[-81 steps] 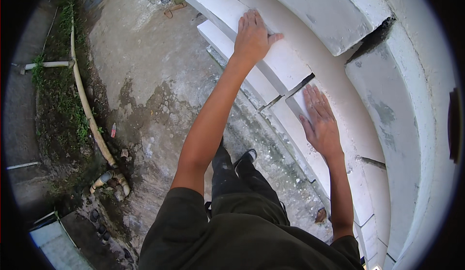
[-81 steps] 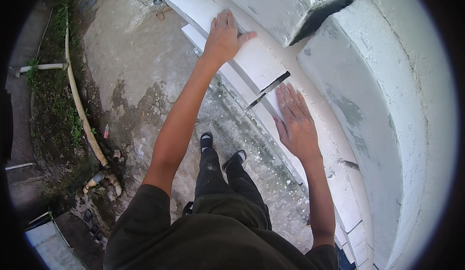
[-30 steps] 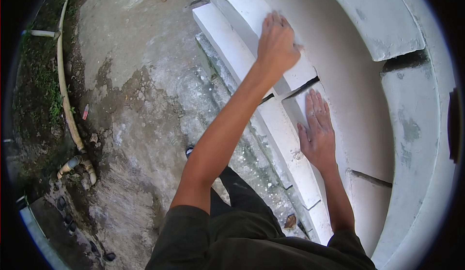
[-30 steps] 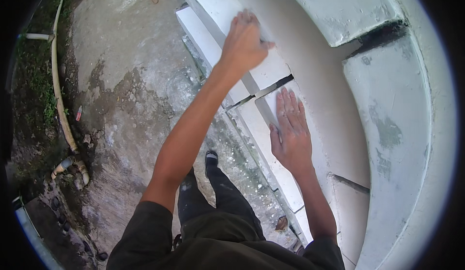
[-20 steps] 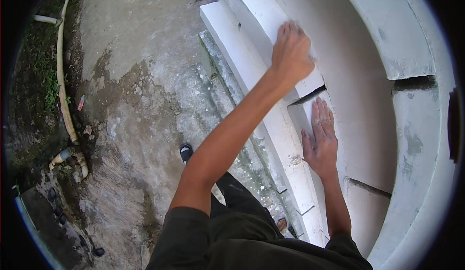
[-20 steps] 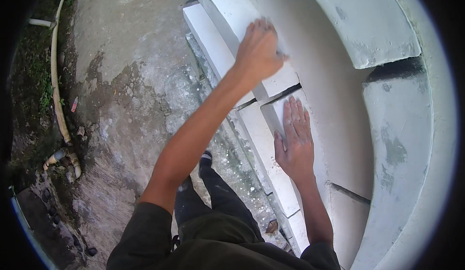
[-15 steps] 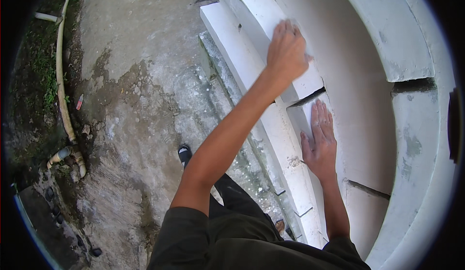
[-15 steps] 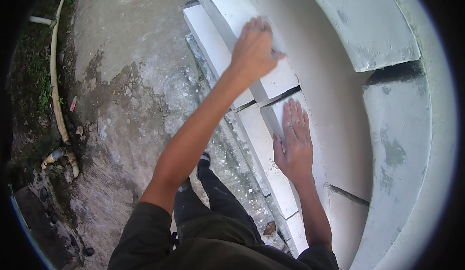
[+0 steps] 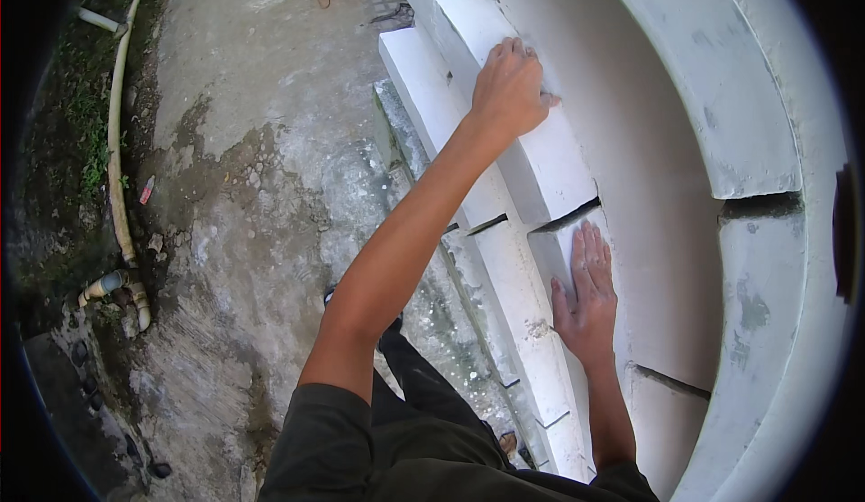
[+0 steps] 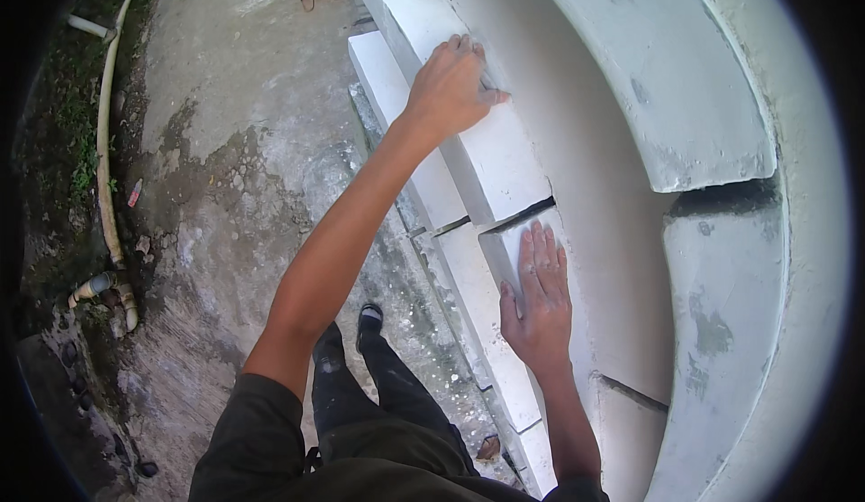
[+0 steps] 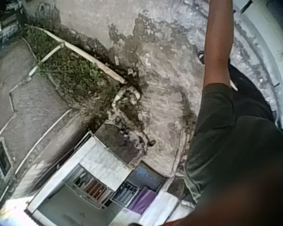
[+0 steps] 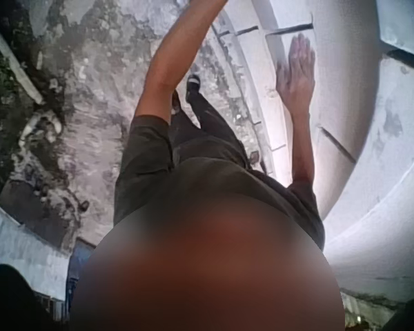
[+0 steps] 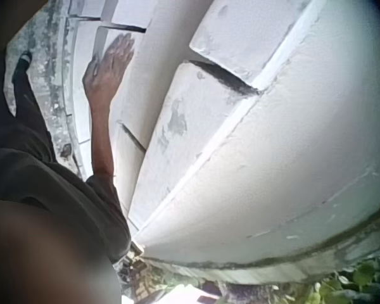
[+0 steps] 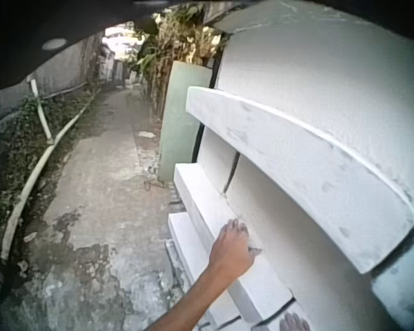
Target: Apply filler or plaster to cracks in a white wall using a small tool and wiping with a cloth.
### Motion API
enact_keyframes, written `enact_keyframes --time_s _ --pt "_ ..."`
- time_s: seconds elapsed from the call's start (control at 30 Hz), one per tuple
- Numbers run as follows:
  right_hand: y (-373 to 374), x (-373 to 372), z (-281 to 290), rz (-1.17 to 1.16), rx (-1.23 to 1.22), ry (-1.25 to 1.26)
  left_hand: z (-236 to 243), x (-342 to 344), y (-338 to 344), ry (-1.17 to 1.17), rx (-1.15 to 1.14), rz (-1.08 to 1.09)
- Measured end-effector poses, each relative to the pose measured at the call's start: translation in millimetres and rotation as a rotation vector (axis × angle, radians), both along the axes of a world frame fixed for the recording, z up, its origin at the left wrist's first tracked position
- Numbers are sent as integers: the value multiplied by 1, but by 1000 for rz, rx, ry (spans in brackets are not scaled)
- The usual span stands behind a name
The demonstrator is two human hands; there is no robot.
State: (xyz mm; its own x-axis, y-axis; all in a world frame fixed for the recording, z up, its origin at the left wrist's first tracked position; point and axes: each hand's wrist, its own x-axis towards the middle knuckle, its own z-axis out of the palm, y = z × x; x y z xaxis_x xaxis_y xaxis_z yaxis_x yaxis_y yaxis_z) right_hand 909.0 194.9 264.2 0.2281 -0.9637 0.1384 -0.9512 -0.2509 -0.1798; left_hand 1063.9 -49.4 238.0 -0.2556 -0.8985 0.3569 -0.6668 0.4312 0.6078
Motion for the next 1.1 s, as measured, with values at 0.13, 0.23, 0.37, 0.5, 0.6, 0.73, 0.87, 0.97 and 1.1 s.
enact_keyframes --time_s 0.13,0.23,0.37,0.5,0.6,0.73,0.87,0.97,1.1 --pt "3 -2 -2 -13 -8 30 -6 0 -17 -71 -146 27" --pt "5 5 2 -17 13 32 8 31 -64 -32 -42 67" --pt "5 6 0 9 22 -6 1 53 -82 -39 51 18" --pt "3 2 2 4 -16 22 -11 34 -50 -69 -69 -38" --pt "3 -7 -7 -27 -14 37 27 43 -44 -94 113 -103" --pt "-1 5 0 1 -14 -10 14 62 -80 -36 -1 -80" --pt "0 0 1 -15 7 -36 -8 46 -87 5 -91 -99" --pt "-3 0 -1 -25 17 -62 -9 42 -79 -63 -166 41" --pt "-6 2 3 -18 6 -87 8 54 -68 -50 -15 -184"
